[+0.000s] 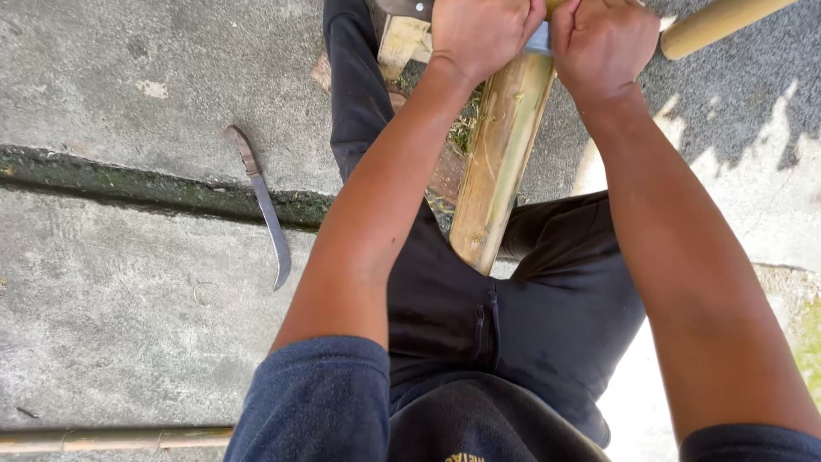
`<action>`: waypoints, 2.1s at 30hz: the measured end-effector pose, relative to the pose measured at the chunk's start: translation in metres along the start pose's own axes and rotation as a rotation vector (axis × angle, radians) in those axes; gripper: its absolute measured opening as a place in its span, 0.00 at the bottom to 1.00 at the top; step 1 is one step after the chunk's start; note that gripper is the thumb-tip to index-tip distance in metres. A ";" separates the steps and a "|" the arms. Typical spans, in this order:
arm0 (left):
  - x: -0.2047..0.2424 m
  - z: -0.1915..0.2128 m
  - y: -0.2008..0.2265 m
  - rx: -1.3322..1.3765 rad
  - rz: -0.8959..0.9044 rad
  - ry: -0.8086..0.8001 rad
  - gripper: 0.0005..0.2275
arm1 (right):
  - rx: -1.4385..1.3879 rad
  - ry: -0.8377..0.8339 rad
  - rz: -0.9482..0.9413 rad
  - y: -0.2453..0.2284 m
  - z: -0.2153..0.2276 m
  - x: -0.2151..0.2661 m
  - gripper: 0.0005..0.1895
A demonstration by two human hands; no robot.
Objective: Shaping a bamboo pole using a knife to shave the surface.
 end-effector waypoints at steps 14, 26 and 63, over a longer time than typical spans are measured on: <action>0.060 0.052 0.022 -0.032 -0.054 0.036 0.21 | -0.086 -0.102 -0.092 -0.041 0.014 0.041 0.21; 0.060 0.048 0.019 -0.087 -0.061 0.095 0.20 | -0.050 -0.092 -0.101 -0.039 0.008 0.039 0.20; 0.207 0.146 0.064 0.086 0.000 -0.088 0.17 | -0.197 -0.209 -0.218 -0.182 0.077 0.127 0.17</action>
Point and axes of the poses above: each hand's wrist, its own x-axis away from the middle knuckle, its own z-axis out of the back of the hand, y = z × x, the point moved 6 cm from there along -x, towards the middle knuckle, and after that the axes turned 10 degrees about -x, right-handed, at the moved point
